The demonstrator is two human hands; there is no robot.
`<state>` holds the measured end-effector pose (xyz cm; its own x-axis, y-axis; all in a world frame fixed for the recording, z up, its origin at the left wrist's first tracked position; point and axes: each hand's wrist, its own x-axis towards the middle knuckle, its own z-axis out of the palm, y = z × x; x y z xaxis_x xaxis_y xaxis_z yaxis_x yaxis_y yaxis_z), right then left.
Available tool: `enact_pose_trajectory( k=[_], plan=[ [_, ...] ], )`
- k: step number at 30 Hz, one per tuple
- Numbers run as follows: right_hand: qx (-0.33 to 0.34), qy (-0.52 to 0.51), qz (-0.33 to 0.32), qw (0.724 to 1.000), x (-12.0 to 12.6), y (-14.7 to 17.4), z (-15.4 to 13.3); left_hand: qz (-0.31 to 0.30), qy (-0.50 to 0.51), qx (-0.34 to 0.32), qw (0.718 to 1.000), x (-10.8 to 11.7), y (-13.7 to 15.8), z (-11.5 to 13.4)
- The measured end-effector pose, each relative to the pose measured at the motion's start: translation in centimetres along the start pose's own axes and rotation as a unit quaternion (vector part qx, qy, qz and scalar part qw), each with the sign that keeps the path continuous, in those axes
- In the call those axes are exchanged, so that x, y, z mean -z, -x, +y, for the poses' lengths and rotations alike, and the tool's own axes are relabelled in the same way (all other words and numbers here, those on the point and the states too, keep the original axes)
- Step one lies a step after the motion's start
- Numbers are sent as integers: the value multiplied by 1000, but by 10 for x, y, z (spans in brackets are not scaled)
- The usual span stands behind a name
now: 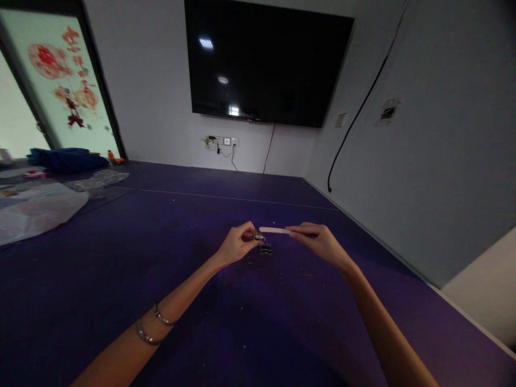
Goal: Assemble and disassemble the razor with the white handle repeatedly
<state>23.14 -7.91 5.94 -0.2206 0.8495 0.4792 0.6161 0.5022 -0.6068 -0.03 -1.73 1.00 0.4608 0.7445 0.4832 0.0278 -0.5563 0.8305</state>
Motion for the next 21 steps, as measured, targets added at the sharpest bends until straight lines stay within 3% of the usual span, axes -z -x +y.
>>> enact_pose_trajectory(
  k=[15,21],
  plan=[
    [32,22,-24,999,-2,2,-9,-4,-54,-15,998,1,0,-3],
    [23,52,8,998,-3,1,-6,-4,-61,-19,998,1,0,-4]
  ],
)
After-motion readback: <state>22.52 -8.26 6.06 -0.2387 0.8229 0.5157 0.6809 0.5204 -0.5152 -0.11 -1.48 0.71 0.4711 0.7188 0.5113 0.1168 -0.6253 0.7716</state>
